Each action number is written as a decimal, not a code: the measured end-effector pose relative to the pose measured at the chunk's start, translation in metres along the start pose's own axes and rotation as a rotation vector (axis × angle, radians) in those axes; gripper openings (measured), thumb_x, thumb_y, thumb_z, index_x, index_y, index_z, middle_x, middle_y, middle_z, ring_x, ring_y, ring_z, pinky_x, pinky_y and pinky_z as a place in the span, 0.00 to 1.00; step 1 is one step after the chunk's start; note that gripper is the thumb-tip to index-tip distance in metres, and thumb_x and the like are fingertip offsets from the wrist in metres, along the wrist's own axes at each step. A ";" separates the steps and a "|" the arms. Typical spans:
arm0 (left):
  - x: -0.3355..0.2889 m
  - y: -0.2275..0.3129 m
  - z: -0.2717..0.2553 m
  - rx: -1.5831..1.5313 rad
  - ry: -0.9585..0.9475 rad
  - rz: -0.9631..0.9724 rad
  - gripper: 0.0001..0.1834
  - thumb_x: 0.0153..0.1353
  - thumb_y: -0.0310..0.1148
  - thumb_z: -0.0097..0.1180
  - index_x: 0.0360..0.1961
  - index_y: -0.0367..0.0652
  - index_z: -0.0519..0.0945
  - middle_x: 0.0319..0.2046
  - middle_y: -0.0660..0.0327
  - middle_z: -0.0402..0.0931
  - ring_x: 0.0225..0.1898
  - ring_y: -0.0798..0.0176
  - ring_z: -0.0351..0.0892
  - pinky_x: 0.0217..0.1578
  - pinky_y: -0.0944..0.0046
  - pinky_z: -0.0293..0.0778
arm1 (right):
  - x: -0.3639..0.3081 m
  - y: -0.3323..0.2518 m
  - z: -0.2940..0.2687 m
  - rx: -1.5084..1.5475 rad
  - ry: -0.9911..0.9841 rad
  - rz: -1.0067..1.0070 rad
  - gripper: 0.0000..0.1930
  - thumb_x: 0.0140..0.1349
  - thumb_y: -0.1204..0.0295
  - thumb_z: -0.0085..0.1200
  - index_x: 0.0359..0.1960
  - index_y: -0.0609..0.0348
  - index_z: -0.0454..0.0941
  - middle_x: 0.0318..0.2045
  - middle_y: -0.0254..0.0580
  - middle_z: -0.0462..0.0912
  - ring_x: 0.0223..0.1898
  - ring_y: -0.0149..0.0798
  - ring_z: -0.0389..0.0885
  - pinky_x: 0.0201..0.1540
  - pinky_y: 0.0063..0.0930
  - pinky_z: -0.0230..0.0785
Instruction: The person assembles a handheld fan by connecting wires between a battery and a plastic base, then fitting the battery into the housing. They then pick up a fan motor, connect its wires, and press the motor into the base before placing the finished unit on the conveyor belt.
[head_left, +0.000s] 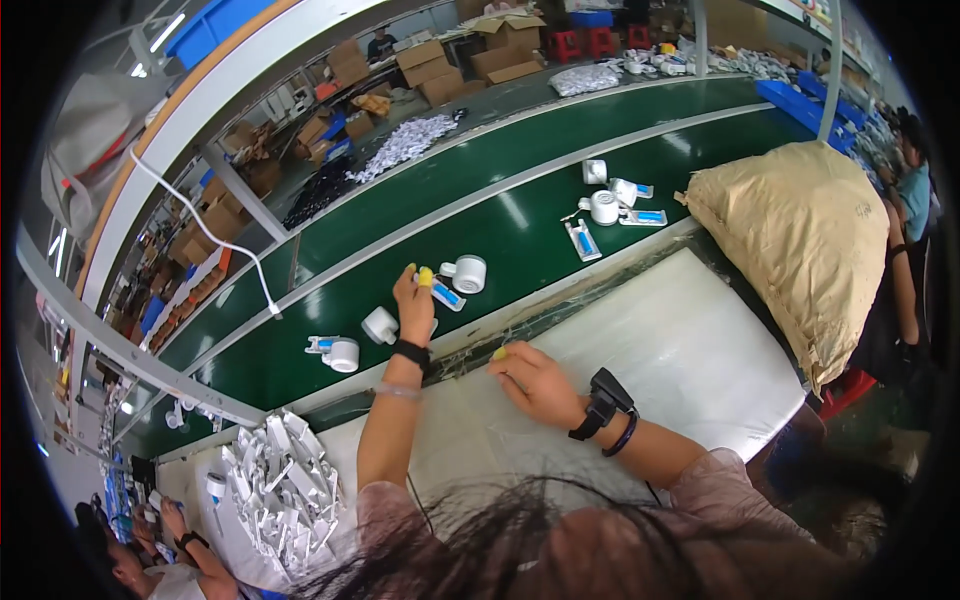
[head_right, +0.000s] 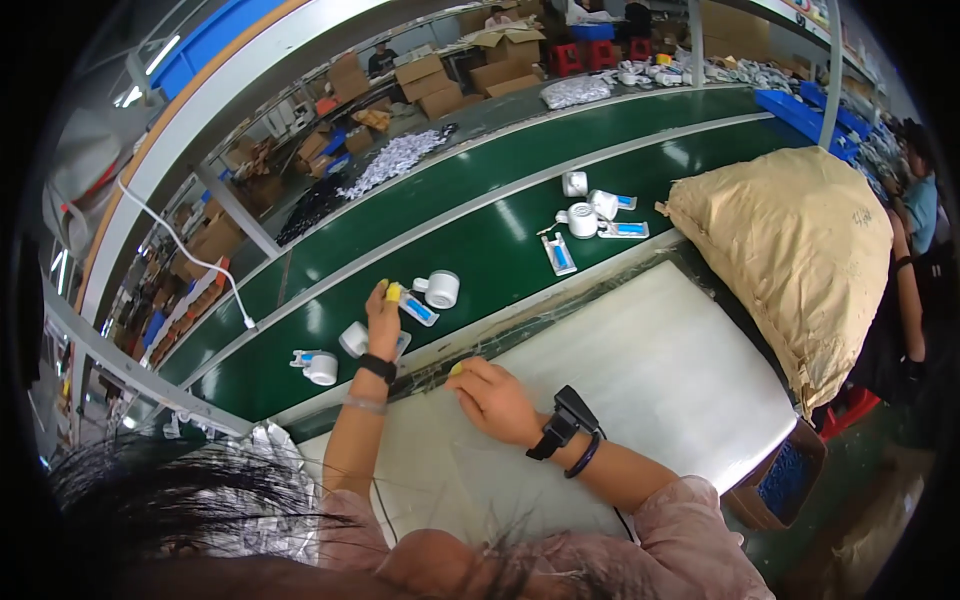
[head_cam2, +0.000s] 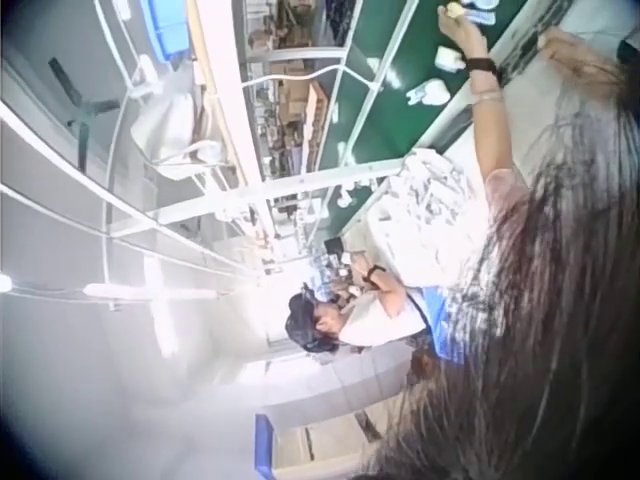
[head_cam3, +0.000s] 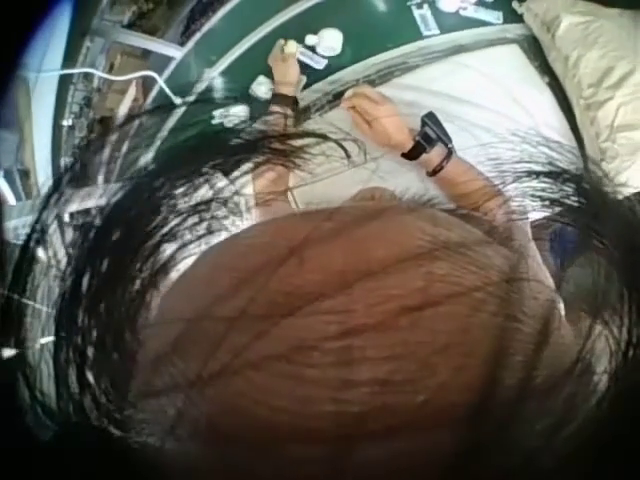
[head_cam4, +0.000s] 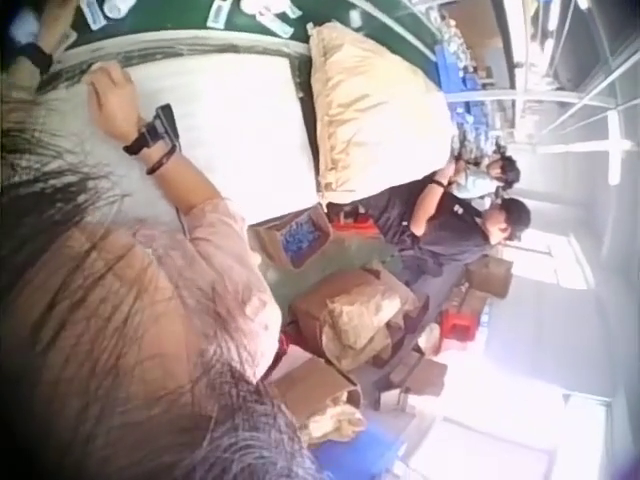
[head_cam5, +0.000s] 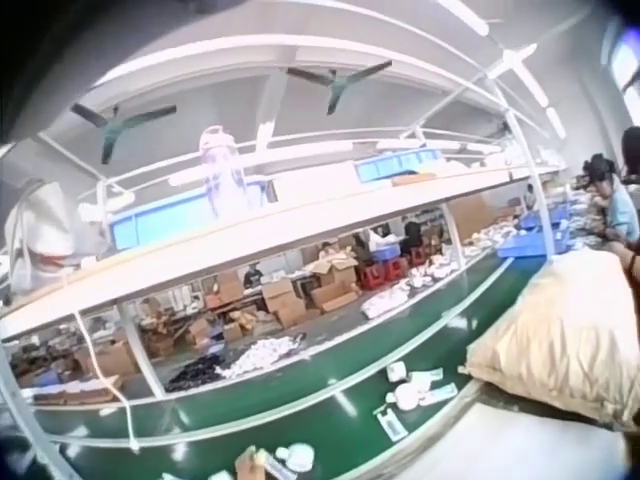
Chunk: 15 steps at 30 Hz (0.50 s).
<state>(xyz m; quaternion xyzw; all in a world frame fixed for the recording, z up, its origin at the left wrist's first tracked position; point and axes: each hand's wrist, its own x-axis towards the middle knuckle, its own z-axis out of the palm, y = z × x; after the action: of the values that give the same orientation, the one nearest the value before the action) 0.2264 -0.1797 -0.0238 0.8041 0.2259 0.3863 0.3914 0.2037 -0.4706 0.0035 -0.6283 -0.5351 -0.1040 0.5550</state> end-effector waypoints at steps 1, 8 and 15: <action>-0.006 -0.007 -0.013 0.107 0.046 0.123 0.23 0.66 0.36 0.54 0.58 0.35 0.70 0.53 0.51 0.67 0.51 0.57 0.71 0.53 0.63 0.69 | 0.001 -0.002 -0.001 0.006 -0.014 0.019 0.11 0.56 0.80 0.55 0.41 0.57 0.77 0.42 0.46 0.75 0.41 0.51 0.77 0.43 0.38 0.73; -0.047 0.040 -0.098 0.560 -0.529 -0.024 0.14 0.56 0.26 0.56 0.44 0.36 0.77 0.41 0.48 0.77 0.43 0.50 0.77 0.41 0.55 0.72 | -0.005 0.005 -0.005 -0.010 -0.002 0.032 0.10 0.55 0.79 0.54 0.39 0.56 0.77 0.42 0.43 0.75 0.38 0.49 0.77 0.40 0.37 0.73; -0.051 -0.002 -0.078 0.205 -0.432 0.224 0.22 0.57 0.30 0.62 0.52 0.34 0.75 0.53 0.47 0.74 0.57 0.49 0.71 0.59 0.58 0.64 | -0.009 0.006 0.001 0.008 -0.052 -0.012 0.10 0.54 0.80 0.54 0.38 0.54 0.77 0.41 0.42 0.75 0.37 0.49 0.78 0.38 0.37 0.73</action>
<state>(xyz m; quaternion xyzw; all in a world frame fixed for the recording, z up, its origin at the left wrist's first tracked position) 0.1338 -0.1771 -0.0172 0.9232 0.0846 0.2220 0.3020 0.2039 -0.4733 -0.0069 -0.6254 -0.5536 -0.0889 0.5428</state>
